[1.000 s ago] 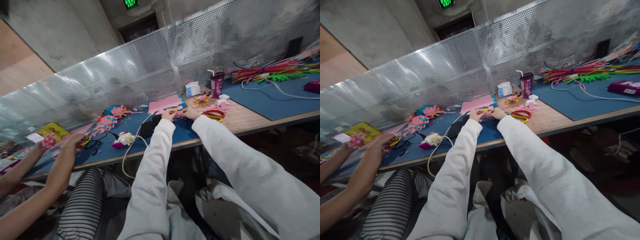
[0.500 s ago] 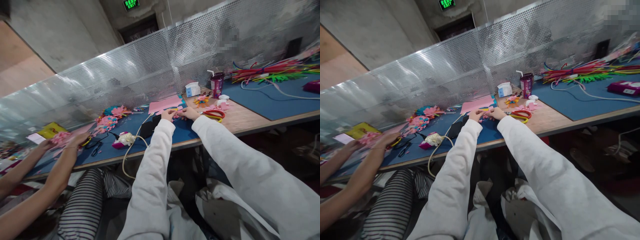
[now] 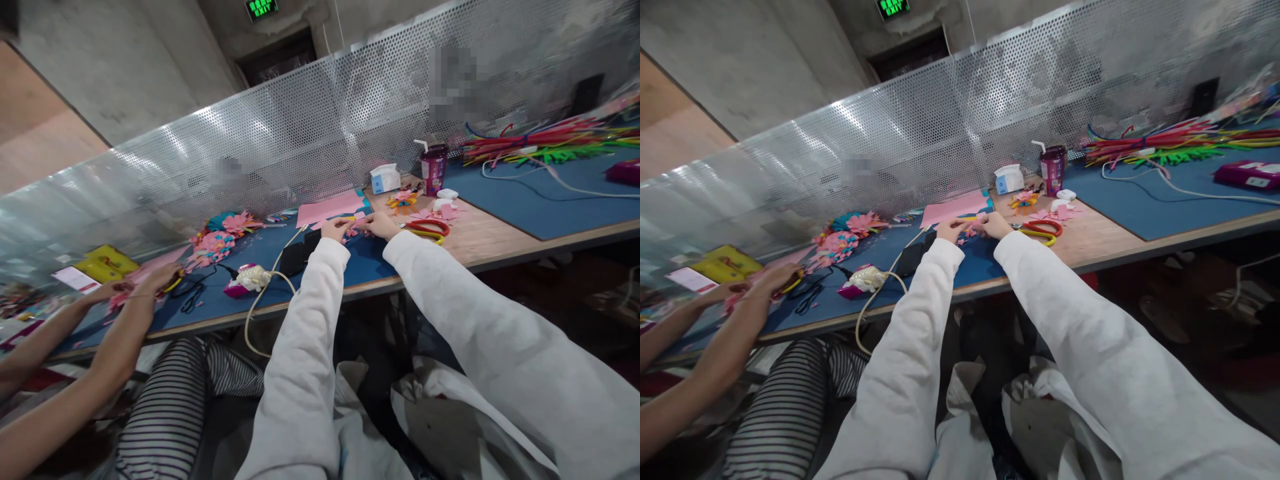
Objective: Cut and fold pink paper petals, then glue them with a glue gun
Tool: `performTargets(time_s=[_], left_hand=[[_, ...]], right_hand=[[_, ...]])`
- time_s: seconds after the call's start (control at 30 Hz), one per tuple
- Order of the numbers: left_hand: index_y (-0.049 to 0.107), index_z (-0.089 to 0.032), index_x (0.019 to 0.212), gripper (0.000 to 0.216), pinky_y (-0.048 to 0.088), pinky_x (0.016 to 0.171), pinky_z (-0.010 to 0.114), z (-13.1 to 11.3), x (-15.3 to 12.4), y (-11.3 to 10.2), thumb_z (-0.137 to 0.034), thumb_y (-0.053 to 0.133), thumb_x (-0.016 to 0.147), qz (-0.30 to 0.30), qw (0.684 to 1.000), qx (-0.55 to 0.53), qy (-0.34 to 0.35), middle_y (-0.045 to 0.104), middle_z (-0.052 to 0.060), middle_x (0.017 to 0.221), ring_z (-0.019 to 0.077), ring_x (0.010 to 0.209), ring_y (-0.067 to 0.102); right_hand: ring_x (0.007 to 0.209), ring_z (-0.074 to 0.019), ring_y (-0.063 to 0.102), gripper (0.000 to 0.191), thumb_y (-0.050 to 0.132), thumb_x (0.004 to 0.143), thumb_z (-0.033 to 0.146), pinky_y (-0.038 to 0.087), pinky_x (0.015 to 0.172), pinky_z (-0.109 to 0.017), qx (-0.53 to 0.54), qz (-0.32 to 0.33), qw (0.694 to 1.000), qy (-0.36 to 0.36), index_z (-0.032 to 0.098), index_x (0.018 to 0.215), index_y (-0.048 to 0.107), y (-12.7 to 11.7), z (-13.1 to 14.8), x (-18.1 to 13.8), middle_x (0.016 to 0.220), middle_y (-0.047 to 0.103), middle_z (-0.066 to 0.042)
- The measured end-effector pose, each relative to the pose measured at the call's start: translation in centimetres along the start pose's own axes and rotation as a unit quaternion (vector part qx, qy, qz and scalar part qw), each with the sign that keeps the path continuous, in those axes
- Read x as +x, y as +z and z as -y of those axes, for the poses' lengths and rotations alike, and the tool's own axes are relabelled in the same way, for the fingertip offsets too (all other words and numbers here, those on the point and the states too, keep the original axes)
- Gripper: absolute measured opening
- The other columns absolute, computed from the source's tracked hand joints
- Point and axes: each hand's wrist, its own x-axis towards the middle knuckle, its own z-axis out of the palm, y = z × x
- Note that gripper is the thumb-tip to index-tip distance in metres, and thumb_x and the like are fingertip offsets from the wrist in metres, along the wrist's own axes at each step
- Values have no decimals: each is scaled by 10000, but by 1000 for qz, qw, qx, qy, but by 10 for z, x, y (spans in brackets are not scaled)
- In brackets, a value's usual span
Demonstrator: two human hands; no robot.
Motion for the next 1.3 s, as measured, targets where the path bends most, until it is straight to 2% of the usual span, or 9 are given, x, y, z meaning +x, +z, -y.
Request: performTargets(time_s=[0.13, 0.23, 0.33, 0.47, 0.6, 0.7, 0.87, 1.07, 1.3], left_hand=[[710, -170, 683, 102, 529, 773, 325, 4, 4, -5, -229, 751, 611, -1, 1000, -17, -26, 712, 48, 722, 174, 722, 661], [726, -170, 704, 161, 523, 771, 308, 4, 3, -6, -271, 769, 585, 12, 999, -33, -32, 717, 47, 741, 171, 744, 658], [732, -171, 685, 201, 507, 771, 292, 2, 2, -6, -295, 796, 540, 18, 998, -51, -36, 718, 45, 749, 166, 755, 652], [743, -172, 728, 267, 496, 690, 267, 2, 2, -6, -331, 809, 524, 37, 994, -84, -60, 711, 38, 720, 136, 674, 628], [745, -165, 754, 336, 487, 645, 268, 7, 6, -5, -375, 818, 502, 46, 991, -108, -70, 693, 37, 658, 129, 611, 610], [732, -162, 698, 345, 494, 668, 279, 13, 9, -1, -374, 835, 446, 37, 989, -131, -62, 694, 32, 671, 132, 619, 614], [725, -146, 704, 343, 479, 618, 268, 20, 13, 3, -367, 826, 462, 44, 987, -141, -70, 675, 31, 631, 115, 566, 592], [723, -134, 734, 345, 484, 636, 291, 14, 10, 2, -350, 824, 484, 46, 983, -148, -96, 673, 38, 640, 132, 576, 610], [707, -132, 693, 324, 491, 638, 282, 12, 8, 2, -332, 826, 467, 41, 985, -134, -100, 682, 44, 653, 135, 606, 612]], right_hand=[[451, -79, 502, 191, 748, 677, 250, 364, 374, -167, 69, 27, 997, -8, 123, 599, 628, 2, 1, -1, 500, 587, 9], [514, -86, 533, 129, 734, 672, 228, 380, 392, -165, 69, 44, 997, -13, 110, 686, 683, 4, 1, -1, 620, 658, -15], [532, -88, 540, 133, 717, 676, 234, 389, 409, -169, 53, 43, 998, -16, 104, 701, 703, 3, -1, -1, 669, 681, -25], [538, -96, 546, 156, 716, 669, 255, 384, 401, -171, 62, 36, 997, -23, 107, 713, 700, 3, -2, 0, 658, 674, -21], [570, -110, 562, 196, 739, 658, 291, 387, 395, -177, 93, 59, 994, -15, 111, 723, 697, 4, -1, -1, 710, 687, -39], [551, -106, 549, 214, 749, 656, 305, 393, 406, -182, 92, 61, 994, -8, 103, 701, 696, 4, -1, -2, 667, 674, -38], [465, -67, 486, 184, 744, 667, 270, 382, 408, -173, 77, 47, 996, -27, 95, 657, 686, 4, -2, -1, 556, 619, -2], [527, -99, 540, 247, 768, 637, 325, 382, 397, -175, 97, 58, 993, -25, 98, 670, 678, 4, 0, -2, 610, 639, -25], [479, -92, 516, 203, 706, 691, 301, 402, 460, -198, 41, 49, 997, -39, 99, 690, 701, 4, -7, 3, 552, 625, -12]])
